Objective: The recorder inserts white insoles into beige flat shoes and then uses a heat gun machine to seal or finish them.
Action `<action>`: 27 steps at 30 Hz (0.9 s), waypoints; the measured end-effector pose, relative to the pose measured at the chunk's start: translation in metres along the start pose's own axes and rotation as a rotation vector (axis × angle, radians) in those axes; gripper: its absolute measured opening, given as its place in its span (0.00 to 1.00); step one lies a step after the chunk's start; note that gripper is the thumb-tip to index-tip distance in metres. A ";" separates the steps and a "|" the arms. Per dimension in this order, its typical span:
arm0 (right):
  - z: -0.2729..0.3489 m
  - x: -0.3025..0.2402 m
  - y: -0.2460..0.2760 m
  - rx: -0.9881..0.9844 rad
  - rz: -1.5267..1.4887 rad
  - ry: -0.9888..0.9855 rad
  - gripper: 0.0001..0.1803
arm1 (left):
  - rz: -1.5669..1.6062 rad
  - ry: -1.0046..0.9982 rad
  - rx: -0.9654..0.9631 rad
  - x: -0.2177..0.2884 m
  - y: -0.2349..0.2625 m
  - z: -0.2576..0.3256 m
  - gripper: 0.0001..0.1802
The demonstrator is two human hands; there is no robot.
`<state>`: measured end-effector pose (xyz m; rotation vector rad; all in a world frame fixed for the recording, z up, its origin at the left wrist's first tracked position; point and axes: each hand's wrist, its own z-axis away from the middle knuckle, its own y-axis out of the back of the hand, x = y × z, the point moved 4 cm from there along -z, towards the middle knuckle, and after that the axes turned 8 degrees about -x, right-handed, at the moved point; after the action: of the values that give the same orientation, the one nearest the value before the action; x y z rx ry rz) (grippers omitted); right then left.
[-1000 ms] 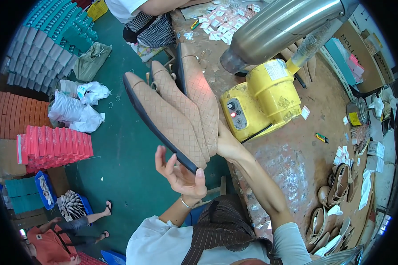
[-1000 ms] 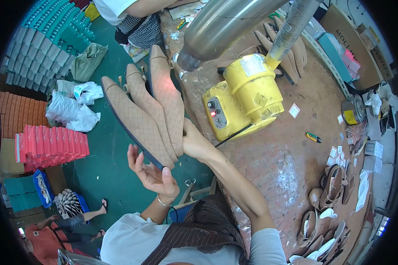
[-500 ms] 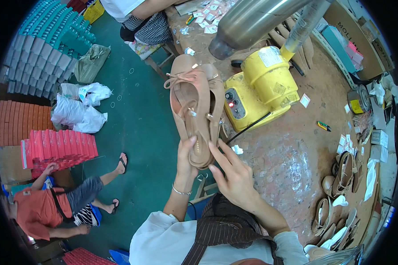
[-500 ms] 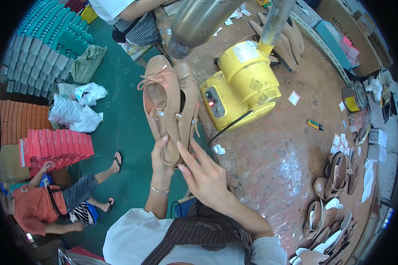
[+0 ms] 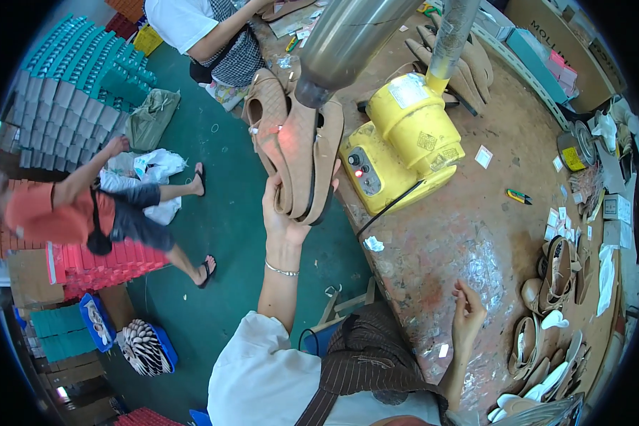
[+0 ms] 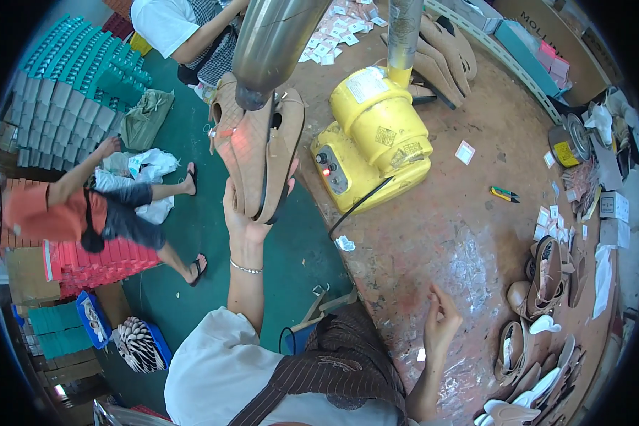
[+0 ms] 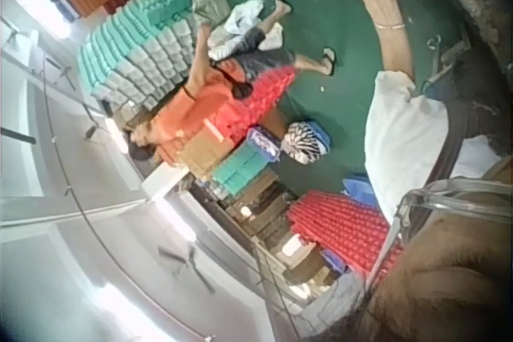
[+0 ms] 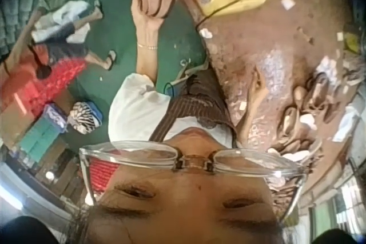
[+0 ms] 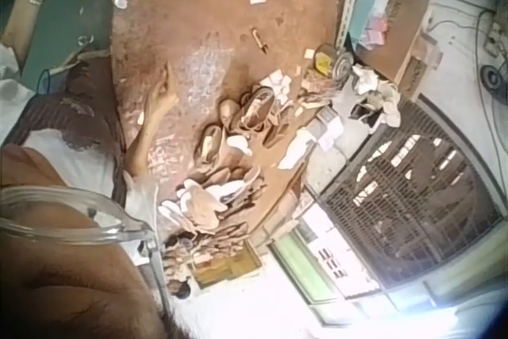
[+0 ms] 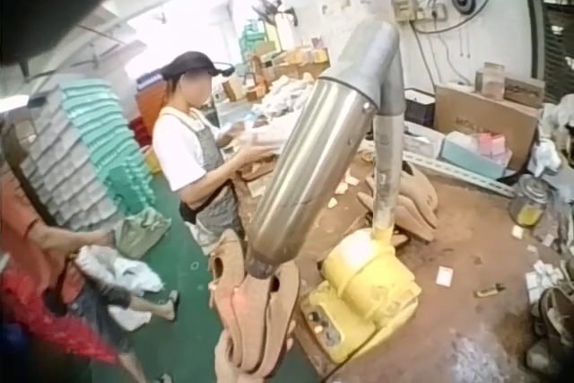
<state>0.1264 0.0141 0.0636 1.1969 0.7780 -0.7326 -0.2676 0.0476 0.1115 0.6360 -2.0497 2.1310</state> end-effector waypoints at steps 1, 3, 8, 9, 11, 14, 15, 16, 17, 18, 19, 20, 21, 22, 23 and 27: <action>0.000 0.003 0.004 0.000 -0.005 0.002 0.13 | 0.113 -0.014 -0.031 -0.001 -0.001 -0.001 0.35; -0.002 0.007 0.011 -0.006 0.090 -0.016 0.14 | 0.154 -0.013 -0.033 -0.001 -0.002 -0.003 0.35; -0.005 -0.001 0.009 -0.014 0.137 0.085 0.14 | 0.171 -0.021 0.062 -0.007 -0.003 -0.005 0.37; -0.005 -0.006 0.007 -0.019 0.133 0.086 0.14 | 0.171 -0.018 0.060 -0.007 -0.001 -0.004 0.37; -0.004 -0.013 0.007 -0.019 0.127 0.087 0.14 | 0.269 0.009 0.050 -0.008 0.004 0.001 0.38; 0.002 -0.015 0.013 -0.008 0.154 0.095 0.14 | 0.492 0.140 -0.053 -0.012 0.006 0.009 0.40; 0.004 -0.014 0.014 -0.020 0.178 0.115 0.14 | 0.547 0.188 -0.086 -0.012 0.002 0.017 0.41; 0.007 -0.011 0.016 -0.020 0.204 0.123 0.14 | 0.515 0.180 -0.078 -0.012 0.011 0.027 0.40; 0.009 -0.009 0.017 0.008 0.197 0.104 0.14 | 0.472 0.163 -0.073 -0.006 0.022 0.046 0.38; 0.012 -0.003 0.019 0.016 0.193 0.097 0.14 | 0.372 0.174 -0.034 -0.011 0.036 0.062 0.38; 0.015 0.000 0.023 0.016 0.180 0.097 0.14 | 0.260 0.174 0.001 -0.008 0.049 0.086 0.37; 0.019 0.004 0.030 0.066 0.179 0.067 0.14 | -0.140 0.235 0.287 0.003 0.094 0.120 0.35; 0.021 0.005 0.034 0.062 0.211 0.092 0.14 | -0.290 0.178 0.595 0.007 0.108 0.154 0.34; 0.026 0.006 0.037 0.068 0.251 0.103 0.14 | -0.548 0.299 0.483 -0.001 0.093 0.167 0.33; 0.031 0.008 0.040 0.118 0.243 0.065 0.14 | -0.607 0.423 0.296 -0.003 0.104 0.186 0.33; 0.049 0.031 0.046 0.065 0.323 0.007 0.17 | -0.505 0.695 0.120 -0.086 0.078 0.159 0.35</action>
<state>0.1877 -0.0262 0.0701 1.3458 0.5518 -0.4893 -0.1837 -0.0966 0.0062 0.3046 -1.2466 1.8224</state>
